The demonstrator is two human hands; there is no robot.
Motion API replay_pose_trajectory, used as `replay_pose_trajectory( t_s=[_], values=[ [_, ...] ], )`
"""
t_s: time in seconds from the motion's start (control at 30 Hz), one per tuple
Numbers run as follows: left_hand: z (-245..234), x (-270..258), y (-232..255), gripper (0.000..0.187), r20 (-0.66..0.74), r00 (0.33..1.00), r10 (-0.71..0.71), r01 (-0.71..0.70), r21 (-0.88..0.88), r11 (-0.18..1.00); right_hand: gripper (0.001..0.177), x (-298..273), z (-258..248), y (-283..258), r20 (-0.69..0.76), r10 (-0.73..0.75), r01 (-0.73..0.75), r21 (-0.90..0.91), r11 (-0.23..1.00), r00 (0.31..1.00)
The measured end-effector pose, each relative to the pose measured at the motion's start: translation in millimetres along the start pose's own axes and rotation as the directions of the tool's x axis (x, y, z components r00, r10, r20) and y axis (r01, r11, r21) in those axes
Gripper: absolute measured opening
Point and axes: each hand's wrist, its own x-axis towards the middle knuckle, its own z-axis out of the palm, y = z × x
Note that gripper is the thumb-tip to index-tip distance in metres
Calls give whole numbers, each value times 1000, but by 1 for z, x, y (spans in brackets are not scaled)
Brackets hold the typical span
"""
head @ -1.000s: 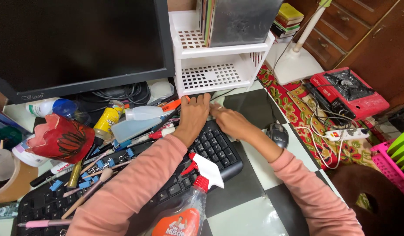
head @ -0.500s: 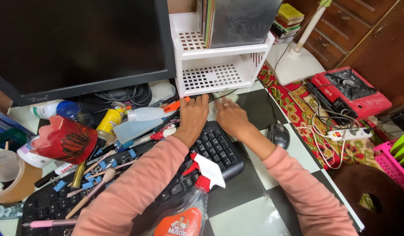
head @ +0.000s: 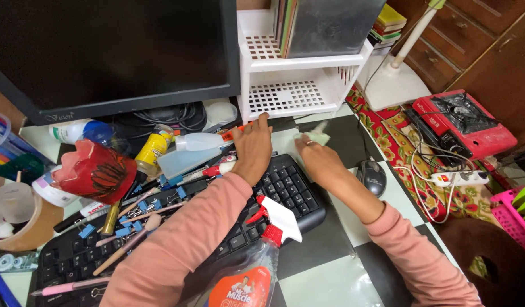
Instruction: Organizing stationery into a container and cleaning a desk surface using a spray and a cloth.
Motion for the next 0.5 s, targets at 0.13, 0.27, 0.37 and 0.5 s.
replay_pose_trajectory(
  t_s=[0.13,0.27,0.37,0.5],
  values=[
    [-9,1,3,31,15,998,-58,59,-110,992,61,12,6,-16,-34,-196,199,160,967,980],
    [-9,-1,3,30,9,998,-66,67,-146,987,35,33,31,6,-180,-373,412,311,857,910],
    [-13,-1,4,31,0,998,-66,65,-149,987,34,38,16,3,-106,-256,277,317,907,961],
    [-15,-2,5,29,14,998,-66,67,-176,982,48,43,47,12,-277,-132,143,21,989,952]
  ],
)
